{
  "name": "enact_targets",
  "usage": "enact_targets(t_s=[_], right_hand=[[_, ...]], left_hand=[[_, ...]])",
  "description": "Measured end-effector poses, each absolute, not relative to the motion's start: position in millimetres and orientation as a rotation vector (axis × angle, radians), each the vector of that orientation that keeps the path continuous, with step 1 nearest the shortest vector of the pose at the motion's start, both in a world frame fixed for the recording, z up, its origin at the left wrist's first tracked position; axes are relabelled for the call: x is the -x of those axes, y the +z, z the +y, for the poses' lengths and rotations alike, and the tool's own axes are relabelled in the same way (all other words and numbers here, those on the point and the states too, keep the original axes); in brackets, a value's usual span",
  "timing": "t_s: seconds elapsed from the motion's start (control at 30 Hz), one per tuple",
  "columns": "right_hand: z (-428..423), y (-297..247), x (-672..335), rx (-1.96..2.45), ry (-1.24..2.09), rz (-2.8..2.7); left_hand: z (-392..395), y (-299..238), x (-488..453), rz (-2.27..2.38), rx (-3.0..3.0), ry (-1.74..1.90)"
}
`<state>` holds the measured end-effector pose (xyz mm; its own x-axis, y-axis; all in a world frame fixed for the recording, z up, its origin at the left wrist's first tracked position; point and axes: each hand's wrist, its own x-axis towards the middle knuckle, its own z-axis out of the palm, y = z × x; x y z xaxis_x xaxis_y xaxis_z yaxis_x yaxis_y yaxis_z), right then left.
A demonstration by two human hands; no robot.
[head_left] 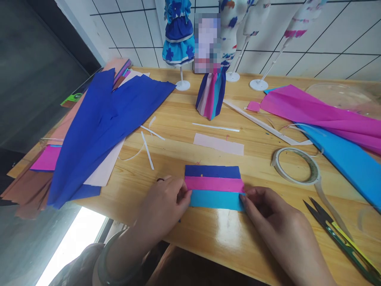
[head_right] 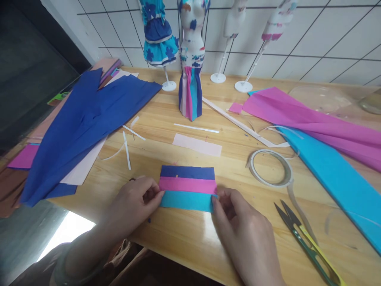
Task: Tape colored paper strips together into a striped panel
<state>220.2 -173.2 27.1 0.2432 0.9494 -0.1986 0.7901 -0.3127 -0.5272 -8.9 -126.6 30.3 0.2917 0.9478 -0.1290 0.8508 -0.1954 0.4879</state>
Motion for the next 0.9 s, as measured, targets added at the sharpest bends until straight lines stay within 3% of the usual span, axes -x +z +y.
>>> enact_targets(t_s=[0.2,0.37,0.47,0.67,0.9], right_hand=[[-184,27,-219,2.043,0.52,-1.611],[-194,20,-210,1.547,0.168,-2.043],[-197,12,-199,1.36,0.048,-2.286],[-201,-1,-199,1.38,-0.047,-2.408],[-203,7,-199,1.508,0.035,-2.284]], left_hand=[[-132,31,14,1.573,-2.086,0.397],[-148,23,19,1.306,-2.519,0.828],[-161,16,17,1.12,-2.722,0.904],[-168,13,13,1.036,-2.856,0.725],[-164,9,16,1.013,-2.837,0.841]])
